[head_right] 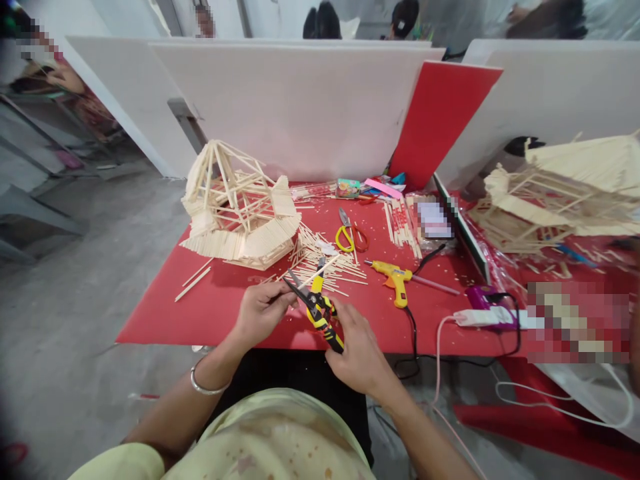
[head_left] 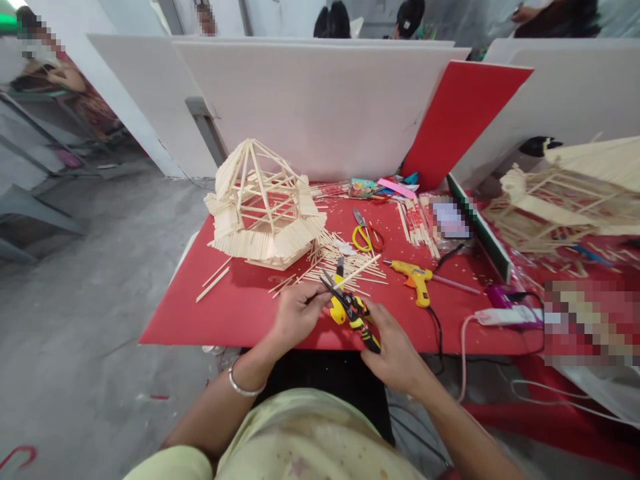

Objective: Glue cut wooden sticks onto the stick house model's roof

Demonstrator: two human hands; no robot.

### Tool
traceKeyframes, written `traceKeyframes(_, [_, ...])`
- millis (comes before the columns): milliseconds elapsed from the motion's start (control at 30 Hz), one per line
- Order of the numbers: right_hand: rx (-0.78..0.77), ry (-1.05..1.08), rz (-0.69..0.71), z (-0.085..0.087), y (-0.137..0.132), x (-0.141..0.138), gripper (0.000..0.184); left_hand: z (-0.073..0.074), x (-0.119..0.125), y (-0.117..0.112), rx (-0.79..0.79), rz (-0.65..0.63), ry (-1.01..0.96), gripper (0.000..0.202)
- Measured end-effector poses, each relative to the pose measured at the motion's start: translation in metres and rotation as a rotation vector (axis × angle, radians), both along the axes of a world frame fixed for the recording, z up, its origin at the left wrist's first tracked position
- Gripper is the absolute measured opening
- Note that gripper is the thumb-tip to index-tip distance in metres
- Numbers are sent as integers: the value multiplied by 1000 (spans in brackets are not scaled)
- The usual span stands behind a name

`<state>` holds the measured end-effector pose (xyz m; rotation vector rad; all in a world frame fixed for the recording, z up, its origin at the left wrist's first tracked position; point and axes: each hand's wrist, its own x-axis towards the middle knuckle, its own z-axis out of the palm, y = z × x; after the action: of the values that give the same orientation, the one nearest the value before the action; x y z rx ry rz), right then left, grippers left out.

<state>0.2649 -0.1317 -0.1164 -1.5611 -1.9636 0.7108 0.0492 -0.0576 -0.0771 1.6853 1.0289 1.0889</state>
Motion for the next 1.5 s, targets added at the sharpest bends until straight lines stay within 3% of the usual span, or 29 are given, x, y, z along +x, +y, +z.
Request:
traceKeyframes(100, [-11, -29, 41, 0, -2, 6, 91, 2, -2, 1, -311, -164, -143, 31])
traceKeyframes(200, [-29, -41, 53, -2, -2, 8, 90, 0, -3, 1, -489, -226, -239, 37])
traceKeyframes(467, [-27, -79, 37, -13, -3, 4, 88, -13, -7, 1, -701, -243, -437, 34])
traceKeyframes(667, [22, -129, 146, 0, 0, 7, 98, -15, -18, 9, -925, -495, -560, 26])
traceKeyframes(833, [26, -120, 169, 0, -3, 8, 97, -13, -20, 9, -1053, -581, -612, 23])
traceKeyframes(1067, [6, -119, 109, -10, -6, 7, 90, -12, -18, 5, -1085, -593, -644, 24])
traceKeyframes(1267, [-109, -94, 190, 1, -6, 12, 100, -15, -18, 8, -1065, -624, -631, 25])
traceKeyframes(1500, [-220, 62, 82, 8, -9, 15, 89, -14, -23, 4, -763, -350, -419, 34])
